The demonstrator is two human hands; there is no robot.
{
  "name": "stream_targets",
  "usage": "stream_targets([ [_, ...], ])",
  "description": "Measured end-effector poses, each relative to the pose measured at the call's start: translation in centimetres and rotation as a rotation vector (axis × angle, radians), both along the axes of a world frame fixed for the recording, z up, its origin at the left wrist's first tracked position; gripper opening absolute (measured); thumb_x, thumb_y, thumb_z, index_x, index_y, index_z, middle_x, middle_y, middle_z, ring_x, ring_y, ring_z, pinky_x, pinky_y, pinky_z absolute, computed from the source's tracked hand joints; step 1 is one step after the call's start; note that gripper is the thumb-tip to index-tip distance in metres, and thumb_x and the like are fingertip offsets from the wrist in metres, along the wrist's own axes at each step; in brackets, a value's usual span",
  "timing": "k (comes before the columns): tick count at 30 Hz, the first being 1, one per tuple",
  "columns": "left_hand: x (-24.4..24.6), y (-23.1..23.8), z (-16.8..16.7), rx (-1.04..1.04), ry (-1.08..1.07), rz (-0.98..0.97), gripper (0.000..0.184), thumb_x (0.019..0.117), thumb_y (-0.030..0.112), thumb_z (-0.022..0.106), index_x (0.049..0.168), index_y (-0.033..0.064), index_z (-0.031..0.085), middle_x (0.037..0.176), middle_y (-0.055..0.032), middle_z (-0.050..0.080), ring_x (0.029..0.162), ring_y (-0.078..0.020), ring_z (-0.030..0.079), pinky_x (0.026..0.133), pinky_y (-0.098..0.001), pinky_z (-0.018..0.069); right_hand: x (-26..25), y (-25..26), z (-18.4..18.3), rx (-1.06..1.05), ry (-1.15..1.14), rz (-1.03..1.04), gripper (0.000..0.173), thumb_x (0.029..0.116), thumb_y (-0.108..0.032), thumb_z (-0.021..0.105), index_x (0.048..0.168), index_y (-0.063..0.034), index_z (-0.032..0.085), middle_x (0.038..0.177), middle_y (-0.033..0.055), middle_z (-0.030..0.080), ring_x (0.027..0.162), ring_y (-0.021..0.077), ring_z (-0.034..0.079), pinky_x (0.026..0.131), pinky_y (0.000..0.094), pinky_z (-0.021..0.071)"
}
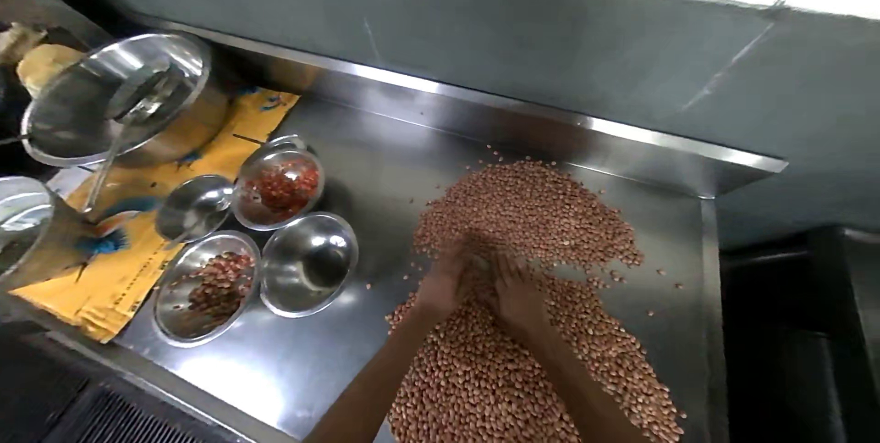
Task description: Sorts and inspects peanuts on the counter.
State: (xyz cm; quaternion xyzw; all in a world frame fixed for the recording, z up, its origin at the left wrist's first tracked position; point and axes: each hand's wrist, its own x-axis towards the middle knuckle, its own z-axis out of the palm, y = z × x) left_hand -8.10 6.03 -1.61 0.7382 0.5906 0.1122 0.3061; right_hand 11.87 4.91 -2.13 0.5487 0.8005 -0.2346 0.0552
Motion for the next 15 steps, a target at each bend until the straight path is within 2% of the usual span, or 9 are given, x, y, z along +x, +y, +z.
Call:
stream_targets([
  [3, -0.6, 1.7, -1.4, 0.146, 0.070, -0.023, 0.066, 0.1058, 0.035, 0.050, 0.161, 0.0040, 0.029, 0.171, -0.0117, 0.015, 0.159, -0.0283, 0.011, 0.128, -0.0490, 0.0129, 0.5, -1.3, 1.0, -0.060, 0.001, 0.006, 0.075, 0.1075, -0.054, 0.028, 0.162, -0.0036, 0.024, 0.170, 0.0146, 0.020, 0.158, 0.0293, 0.016, 0.128, 0.0519, 0.0112],
  [5, -0.4, 1.9, -2.1, 0.092, 0.176, -0.106, 0.071, 0.1076, 0.040, 0.044, 0.163, 0.0044, 0.019, 0.173, -0.0103, 0.007, 0.160, -0.0264, 0.000, 0.129, -0.0488, 0.0052, 0.9, -1.2, 1.8, -0.140, 0.033, -0.021, 0.071, 0.1084, -0.052, 0.030, 0.162, -0.0059, 0.027, 0.170, 0.0137, 0.022, 0.158, 0.0290, 0.019, 0.128, 0.0511, 0.0138],
  [6, -0.2, 1.7, -2.1, 0.044, 0.220, -0.156, 0.072, 0.1078, 0.043, 0.042, 0.164, 0.0056, 0.017, 0.173, -0.0091, 0.006, 0.160, -0.0248, -0.001, 0.129, -0.0481, 0.0032, 1.2, -1.1, 2.2, -0.148, 0.066, -0.043, 0.069, 0.1085, -0.051, 0.032, 0.161, -0.0061, 0.031, 0.168, 0.0140, 0.026, 0.157, 0.0294, 0.023, 0.127, 0.0506, 0.0183],
  [8, 0.2, 1.0, -1.7, -0.004, 0.224, -0.229, 0.072, 0.1073, 0.044, 0.042, 0.164, 0.0065, 0.017, 0.173, -0.0082, 0.008, 0.160, -0.0224, 0.002, 0.129, -0.0458, 0.0029, 1.4, -0.5, 2.6, -0.096, 0.113, -0.077, 0.065, 0.1086, -0.047, 0.036, 0.159, -0.0057, 0.036, 0.166, 0.0142, 0.032, 0.156, 0.0290, 0.026, 0.127, 0.0487, 0.0212],
  [12, 0.6, -1.0, -0.5, -0.124, 0.188, -0.245, 0.071, 0.1075, 0.052, 0.036, 0.164, 0.0103, 0.022, 0.173, -0.0050, 0.009, 0.160, -0.0195, 0.001, 0.130, -0.0440, 0.0038, -0.1, 1.6, 2.8, 0.006, 0.156, -0.076, 0.062, 0.1085, -0.040, 0.043, 0.159, -0.0048, 0.035, 0.167, 0.0135, 0.029, 0.156, 0.0288, 0.024, 0.126, 0.0476, 0.0243],
  [15, 0.5, -1.8, -0.1, -0.173, 0.185, -0.271, 0.067, 0.1086, 0.052, 0.031, 0.160, 0.0095, 0.033, 0.172, -0.0074, 0.013, 0.160, -0.0219, 0.004, 0.129, -0.0476, 0.0046, -2.0, 2.9, 1.5, 0.087, 0.148, -0.010, 0.063, 0.1082, -0.042, 0.043, 0.159, -0.0050, 0.036, 0.168, 0.0138, 0.028, 0.157, 0.0292, 0.023, 0.127, 0.0475, 0.0210],
])
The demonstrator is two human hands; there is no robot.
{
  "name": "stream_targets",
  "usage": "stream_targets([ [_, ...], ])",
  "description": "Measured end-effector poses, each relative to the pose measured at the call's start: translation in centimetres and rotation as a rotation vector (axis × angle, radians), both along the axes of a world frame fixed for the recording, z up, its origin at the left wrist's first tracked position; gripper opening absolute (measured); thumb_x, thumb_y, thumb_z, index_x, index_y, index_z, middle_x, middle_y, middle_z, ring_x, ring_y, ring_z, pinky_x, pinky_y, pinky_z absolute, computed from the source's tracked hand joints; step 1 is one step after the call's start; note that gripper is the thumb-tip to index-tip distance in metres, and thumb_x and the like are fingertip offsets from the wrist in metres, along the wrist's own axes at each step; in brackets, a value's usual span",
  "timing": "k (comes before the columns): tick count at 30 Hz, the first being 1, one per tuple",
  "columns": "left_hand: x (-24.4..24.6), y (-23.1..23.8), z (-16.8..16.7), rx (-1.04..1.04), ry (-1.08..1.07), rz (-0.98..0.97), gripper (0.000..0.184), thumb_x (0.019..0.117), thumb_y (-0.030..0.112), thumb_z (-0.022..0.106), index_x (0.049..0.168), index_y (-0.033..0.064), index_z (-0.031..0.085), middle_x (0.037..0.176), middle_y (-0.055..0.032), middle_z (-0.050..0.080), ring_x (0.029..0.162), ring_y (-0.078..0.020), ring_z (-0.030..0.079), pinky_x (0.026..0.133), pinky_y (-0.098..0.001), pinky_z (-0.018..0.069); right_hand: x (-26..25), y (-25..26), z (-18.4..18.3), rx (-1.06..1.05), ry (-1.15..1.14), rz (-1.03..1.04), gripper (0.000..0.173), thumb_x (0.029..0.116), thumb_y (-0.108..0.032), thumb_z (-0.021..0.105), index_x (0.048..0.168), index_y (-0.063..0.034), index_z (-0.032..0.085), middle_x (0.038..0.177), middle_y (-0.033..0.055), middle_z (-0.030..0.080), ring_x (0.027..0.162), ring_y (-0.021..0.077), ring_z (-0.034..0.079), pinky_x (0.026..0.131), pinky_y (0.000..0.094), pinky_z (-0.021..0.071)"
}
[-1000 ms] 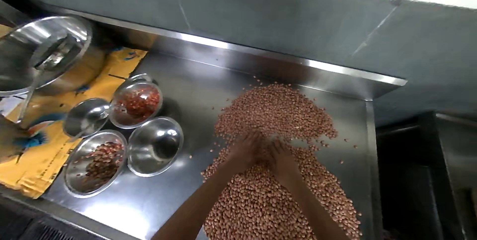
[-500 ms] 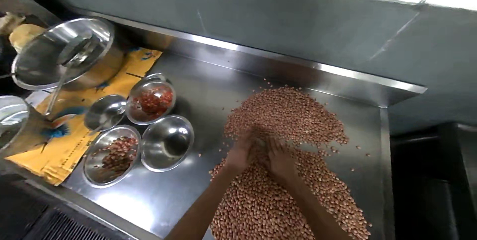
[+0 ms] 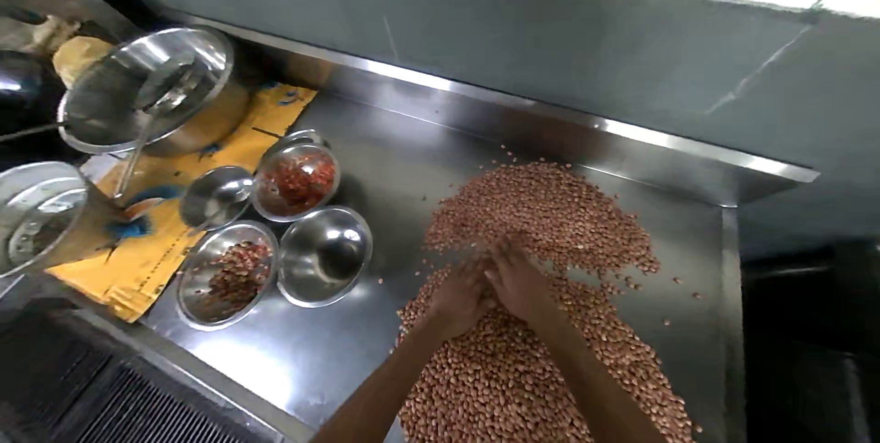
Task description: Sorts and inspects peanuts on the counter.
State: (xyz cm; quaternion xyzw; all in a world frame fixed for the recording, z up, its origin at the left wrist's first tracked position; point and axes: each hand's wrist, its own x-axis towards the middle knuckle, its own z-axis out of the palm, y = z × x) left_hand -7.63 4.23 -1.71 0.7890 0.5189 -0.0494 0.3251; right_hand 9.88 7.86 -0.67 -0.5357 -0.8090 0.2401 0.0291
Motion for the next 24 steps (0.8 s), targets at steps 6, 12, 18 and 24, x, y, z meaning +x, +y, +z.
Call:
stream_targets([
  [6, -1.6, -0.8, -0.1, 0.086, -0.129, 0.185, 0.053, 0.1087, 0.029, 0.040, 0.158, 0.0088, 0.039, 0.170, -0.0054, 0.024, 0.157, -0.0205, 0.021, 0.128, -0.0428, 0.0187, -0.6, -1.5, -1.0, -0.078, -0.127, 0.105, 0.076, 0.1077, -0.055, 0.031, 0.162, -0.0023, 0.025, 0.171, 0.0135, 0.016, 0.159, 0.0274, 0.011, 0.128, 0.0494, 0.0131],
  [12, -4.0, 3.1, -2.4, 0.348, -0.108, 0.351, 0.066, 0.1071, 0.035, 0.045, 0.161, 0.0020, 0.025, 0.171, -0.0139, 0.017, 0.159, -0.0300, 0.012, 0.128, -0.0494, 0.0118, 1.3, -4.3, 0.6, -0.216, -0.142, 0.106, 0.069, 0.1091, -0.050, 0.031, 0.161, -0.0039, 0.030, 0.169, 0.0147, 0.025, 0.157, 0.0294, 0.021, 0.128, 0.0483, 0.0158],
  [18, -3.8, 1.7, -2.1, 0.217, 0.010, 0.150, 0.067, 0.1086, 0.045, 0.034, 0.163, 0.0081, 0.023, 0.173, -0.0054, 0.011, 0.160, -0.0216, 0.002, 0.129, -0.0470, 0.0060, 2.0, -3.1, 1.9, -0.129, -0.038, 0.022, 0.060, 0.1094, -0.041, 0.039, 0.157, -0.0044, 0.039, 0.166, 0.0145, 0.033, 0.155, 0.0302, 0.026, 0.126, 0.0484, 0.0241],
  [24, -3.0, -1.5, -0.4, 0.064, 0.033, 0.087, 0.068, 0.1091, 0.050, 0.029, 0.164, 0.0104, 0.023, 0.173, -0.0038, 0.008, 0.160, -0.0210, 0.002, 0.129, -0.0475, 0.0040, -1.9, 1.0, 0.7, 0.018, -0.040, 0.098, 0.064, 0.1079, -0.041, 0.044, 0.159, -0.0043, 0.034, 0.169, 0.0151, 0.024, 0.158, 0.0297, 0.017, 0.128, 0.0486, 0.0181],
])
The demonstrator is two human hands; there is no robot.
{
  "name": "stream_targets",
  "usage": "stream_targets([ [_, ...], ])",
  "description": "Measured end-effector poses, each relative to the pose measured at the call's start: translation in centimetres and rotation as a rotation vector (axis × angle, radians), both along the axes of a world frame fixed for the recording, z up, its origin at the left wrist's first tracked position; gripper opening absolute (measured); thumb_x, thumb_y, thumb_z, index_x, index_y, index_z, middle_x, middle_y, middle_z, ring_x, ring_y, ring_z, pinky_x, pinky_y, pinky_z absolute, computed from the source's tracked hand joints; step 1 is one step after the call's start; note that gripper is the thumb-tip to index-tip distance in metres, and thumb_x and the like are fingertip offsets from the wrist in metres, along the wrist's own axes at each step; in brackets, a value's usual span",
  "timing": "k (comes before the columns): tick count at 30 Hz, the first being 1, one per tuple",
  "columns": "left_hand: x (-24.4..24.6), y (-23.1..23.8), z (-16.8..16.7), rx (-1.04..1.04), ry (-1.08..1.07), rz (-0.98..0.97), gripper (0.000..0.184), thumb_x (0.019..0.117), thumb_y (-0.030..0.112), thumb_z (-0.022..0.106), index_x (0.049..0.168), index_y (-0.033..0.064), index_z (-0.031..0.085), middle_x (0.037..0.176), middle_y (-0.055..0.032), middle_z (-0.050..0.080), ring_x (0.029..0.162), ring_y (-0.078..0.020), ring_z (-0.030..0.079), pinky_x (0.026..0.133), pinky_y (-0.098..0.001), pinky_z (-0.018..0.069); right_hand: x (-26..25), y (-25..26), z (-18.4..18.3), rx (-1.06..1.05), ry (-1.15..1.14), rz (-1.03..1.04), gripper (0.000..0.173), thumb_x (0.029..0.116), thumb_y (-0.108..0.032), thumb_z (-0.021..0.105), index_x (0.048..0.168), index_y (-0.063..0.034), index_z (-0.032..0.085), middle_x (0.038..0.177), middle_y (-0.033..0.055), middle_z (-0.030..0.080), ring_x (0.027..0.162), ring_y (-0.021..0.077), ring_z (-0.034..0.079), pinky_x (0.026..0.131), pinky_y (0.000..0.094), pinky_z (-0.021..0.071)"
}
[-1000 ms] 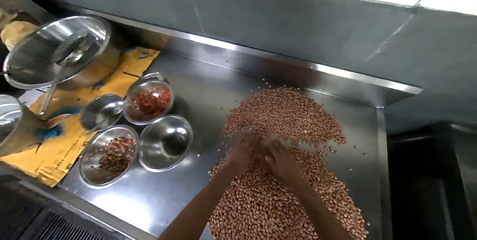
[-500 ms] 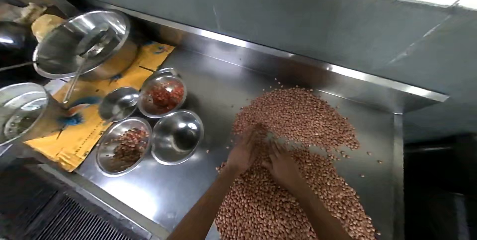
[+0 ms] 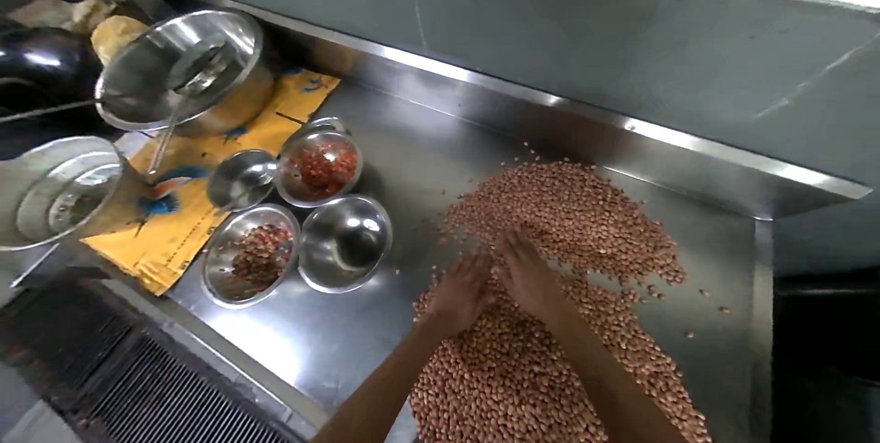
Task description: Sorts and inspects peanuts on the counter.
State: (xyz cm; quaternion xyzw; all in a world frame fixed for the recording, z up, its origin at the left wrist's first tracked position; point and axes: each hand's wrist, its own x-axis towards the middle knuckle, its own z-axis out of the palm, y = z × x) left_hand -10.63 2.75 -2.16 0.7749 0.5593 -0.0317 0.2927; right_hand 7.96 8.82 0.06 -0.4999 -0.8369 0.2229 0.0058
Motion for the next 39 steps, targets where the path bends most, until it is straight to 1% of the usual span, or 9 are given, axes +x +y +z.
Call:
stream_targets([
  [5, -1.6, 0.0, 0.3, 0.047, -0.165, 0.159, 0.057, 0.1103, 0.038, 0.033, 0.160, 0.0090, 0.035, 0.170, -0.0056, 0.022, 0.159, -0.0204, 0.013, 0.129, -0.0451, 0.0096, -1.3, -0.9, -1.9, -0.062, -0.115, 0.034, 0.076, 0.1064, -0.048, 0.044, 0.162, 0.0005, 0.022, 0.172, 0.0176, 0.009, 0.160, 0.0311, 0.008, 0.128, 0.0503, 0.0117],
  [9, -3.5, 3.2, -0.3, 0.212, -0.170, 0.260, 0.059, 0.1086, 0.035, 0.043, 0.158, 0.0041, 0.035, 0.169, -0.0144, 0.024, 0.158, -0.0309, 0.015, 0.128, -0.0502, 0.0108, -0.3, -4.3, -1.3, -0.107, -0.130, 0.046, 0.077, 0.1065, -0.052, 0.039, 0.161, 0.0003, 0.024, 0.171, 0.0178, 0.014, 0.158, 0.0323, 0.014, 0.127, 0.0517, 0.0171],
  [14, -2.2, 5.6, -1.0, 0.155, -0.115, 0.045, 0.064, 0.1091, 0.039, 0.039, 0.163, 0.0090, 0.023, 0.172, -0.0071, 0.013, 0.160, -0.0251, 0.008, 0.128, -0.0501, 0.0073, 0.9, -5.2, 0.8, -0.257, -0.114, 0.025, 0.070, 0.1090, -0.051, 0.030, 0.160, -0.0027, 0.031, 0.169, 0.0167, 0.023, 0.158, 0.0319, 0.016, 0.129, 0.0498, 0.0117],
  [18, 0.7, 3.3, -1.3, 0.083, -0.093, -0.072, 0.064, 0.1099, 0.044, 0.033, 0.165, 0.0138, 0.020, 0.173, -0.0023, 0.012, 0.160, -0.0191, 0.003, 0.129, -0.0478, 0.0035, 3.0, -4.0, 1.5, -0.102, 0.011, -0.135, 0.058, 0.1075, -0.037, 0.046, 0.155, -0.0038, 0.043, 0.164, 0.0156, 0.035, 0.154, 0.0311, 0.030, 0.125, 0.0488, 0.0263],
  [23, 1.6, 0.8, 0.4, -0.025, -0.039, -0.135, 0.063, 0.1106, 0.046, 0.023, 0.164, 0.0136, 0.021, 0.173, -0.0031, 0.012, 0.160, -0.0203, 0.002, 0.129, -0.0481, -0.0001, 5.8, -0.4, -1.9, 0.103, -0.028, -0.170, 0.068, 0.1066, -0.040, 0.047, 0.159, 0.0005, 0.032, 0.169, 0.0191, 0.022, 0.157, 0.0353, 0.018, 0.126, 0.0521, 0.0221],
  [28, 2.5, 2.4, 2.2, -0.009, -0.129, 0.000, 0.066, 0.1097, 0.045, 0.034, 0.164, 0.0104, 0.021, 0.172, -0.0057, 0.013, 0.160, -0.0205, 0.007, 0.129, -0.0483, 0.0046, 5.2, -1.2, -2.9, 0.043, -0.108, -0.090, 0.079, 0.1046, -0.054, 0.042, 0.160, 0.0007, 0.028, 0.170, 0.0174, 0.018, 0.158, 0.0330, 0.017, 0.127, 0.0528, 0.0188],
  [34, 4.4, 5.8, -1.6, 0.247, -0.210, -0.127, 0.068, 0.1084, 0.047, 0.038, 0.163, 0.0086, 0.023, 0.171, -0.0083, 0.018, 0.159, -0.0250, 0.009, 0.129, -0.0492, 0.0089, 5.1, -4.2, -1.2, -0.176, -0.050, -0.091, 0.072, 0.1071, -0.053, 0.034, 0.159, -0.0031, 0.033, 0.170, 0.0140, 0.020, 0.158, 0.0299, 0.017, 0.128, 0.0510, 0.0152],
  [36, 5.1, 5.6, -1.6, 0.170, -0.175, -0.182, 0.067, 0.1076, 0.043, 0.043, 0.163, 0.0093, 0.027, 0.171, -0.0066, 0.020, 0.159, -0.0234, 0.010, 0.129, -0.0484, 0.0087, 6.1, -4.2, 0.5, -0.265, -0.004, -0.097, 0.064, 0.1089, -0.049, 0.036, 0.156, -0.0066, 0.041, 0.168, 0.0124, 0.029, 0.156, 0.0284, 0.025, 0.127, 0.0491, 0.0208],
  [39, 6.0, 4.3, 0.4, -0.030, -0.096, -0.201, 0.065, 0.1078, 0.042, 0.044, 0.163, 0.0121, 0.026, 0.172, -0.0032, 0.018, 0.159, -0.0201, 0.009, 0.129, -0.0459, 0.0083, 8.1, -3.5, 1.8, -0.187, 0.035, -0.224, 0.056, 0.1094, -0.037, 0.043, 0.158, -0.0097, 0.040, 0.165, 0.0119, 0.034, 0.153, 0.0295, 0.032, 0.124, 0.0496, 0.0294],
])
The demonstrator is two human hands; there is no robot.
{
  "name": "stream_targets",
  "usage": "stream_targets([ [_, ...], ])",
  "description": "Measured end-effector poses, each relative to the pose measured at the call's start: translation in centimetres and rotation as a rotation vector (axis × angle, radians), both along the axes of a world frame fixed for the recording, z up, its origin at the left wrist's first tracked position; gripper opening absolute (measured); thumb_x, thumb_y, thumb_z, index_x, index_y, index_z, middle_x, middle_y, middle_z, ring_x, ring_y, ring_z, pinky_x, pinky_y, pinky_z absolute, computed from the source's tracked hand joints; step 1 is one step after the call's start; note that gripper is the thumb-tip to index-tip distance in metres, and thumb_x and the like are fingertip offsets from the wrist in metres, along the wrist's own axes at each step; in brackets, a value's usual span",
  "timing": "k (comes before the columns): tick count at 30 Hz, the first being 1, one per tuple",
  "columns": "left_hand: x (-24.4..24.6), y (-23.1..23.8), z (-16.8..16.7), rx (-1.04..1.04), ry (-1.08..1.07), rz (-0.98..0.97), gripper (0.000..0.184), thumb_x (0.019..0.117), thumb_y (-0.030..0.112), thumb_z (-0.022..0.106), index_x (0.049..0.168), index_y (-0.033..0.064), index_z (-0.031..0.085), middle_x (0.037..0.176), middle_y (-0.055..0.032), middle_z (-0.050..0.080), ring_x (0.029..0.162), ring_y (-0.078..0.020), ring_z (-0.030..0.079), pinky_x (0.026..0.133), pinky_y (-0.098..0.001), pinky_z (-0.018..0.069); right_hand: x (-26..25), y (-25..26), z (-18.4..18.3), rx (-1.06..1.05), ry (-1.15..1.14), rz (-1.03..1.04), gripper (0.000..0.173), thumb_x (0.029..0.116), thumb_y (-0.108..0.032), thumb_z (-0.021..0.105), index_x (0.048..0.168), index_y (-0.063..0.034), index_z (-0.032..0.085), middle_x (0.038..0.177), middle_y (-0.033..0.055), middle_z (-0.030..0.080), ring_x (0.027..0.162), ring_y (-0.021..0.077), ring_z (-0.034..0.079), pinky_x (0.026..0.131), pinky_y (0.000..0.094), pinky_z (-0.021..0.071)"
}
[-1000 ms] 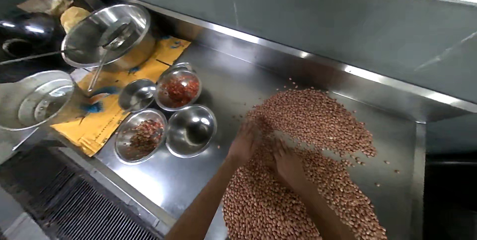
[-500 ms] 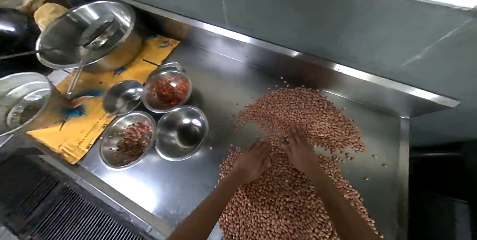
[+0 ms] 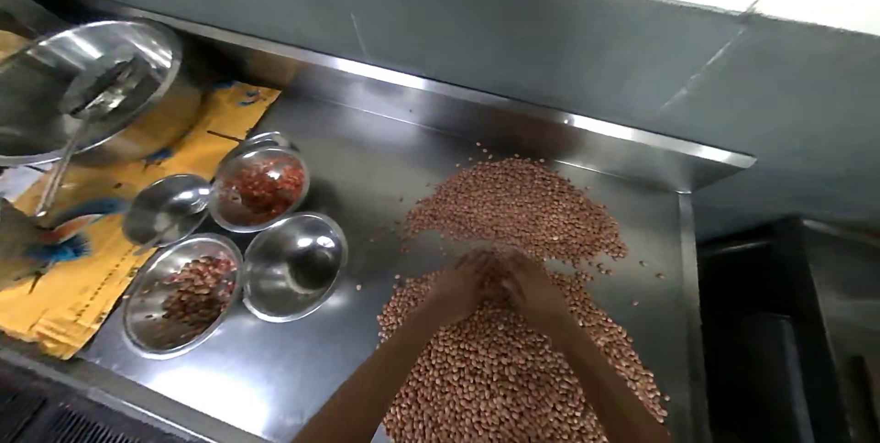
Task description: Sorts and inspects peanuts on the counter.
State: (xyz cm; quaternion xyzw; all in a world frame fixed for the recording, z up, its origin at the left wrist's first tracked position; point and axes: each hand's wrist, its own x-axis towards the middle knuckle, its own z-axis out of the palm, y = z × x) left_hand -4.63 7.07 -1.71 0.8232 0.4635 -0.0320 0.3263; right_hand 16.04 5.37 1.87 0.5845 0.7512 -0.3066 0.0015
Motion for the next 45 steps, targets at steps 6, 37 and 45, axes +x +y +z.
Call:
stream_targets([
  [6, -0.2, -1.7, 1.6, -0.066, 0.018, -0.006, 0.065, 0.1102, 0.046, 0.032, 0.164, 0.0102, 0.023, 0.172, -0.0050, 0.014, 0.160, -0.0209, 0.006, 0.129, -0.0481, 0.0034, 2.6, 3.1, -4.0, 0.158, -0.152, 0.004, 0.072, 0.1087, -0.046, 0.039, 0.163, -0.0021, 0.019, 0.172, 0.0148, 0.007, 0.160, 0.0310, 0.006, 0.128, 0.0478, 0.0158],
  [37, 8.4, 3.5, -0.1, 0.152, -0.094, -0.169, 0.070, 0.1084, 0.049, 0.037, 0.163, 0.0074, 0.024, 0.172, -0.0063, 0.013, 0.160, -0.0234, 0.007, 0.129, -0.0467, 0.0084, 5.1, -1.9, -0.4, -0.160, -0.039, -0.054, 0.062, 0.1093, -0.045, 0.037, 0.160, -0.0093, 0.033, 0.171, 0.0097, 0.021, 0.159, 0.0240, 0.016, 0.129, 0.0455, 0.0157],
  [45, 8.8, 1.4, 0.2, 0.028, -0.015, -0.284, 0.065, 0.1079, 0.042, 0.038, 0.163, 0.0111, 0.024, 0.172, -0.0034, 0.016, 0.159, -0.0198, 0.009, 0.129, -0.0468, 0.0088, 10.4, 0.0, -1.9, 0.155, 0.001, -0.324, 0.057, 0.1044, -0.027, 0.054, 0.156, -0.0049, 0.041, 0.167, 0.0159, 0.030, 0.154, 0.0346, 0.028, 0.123, 0.0534, 0.0289],
])
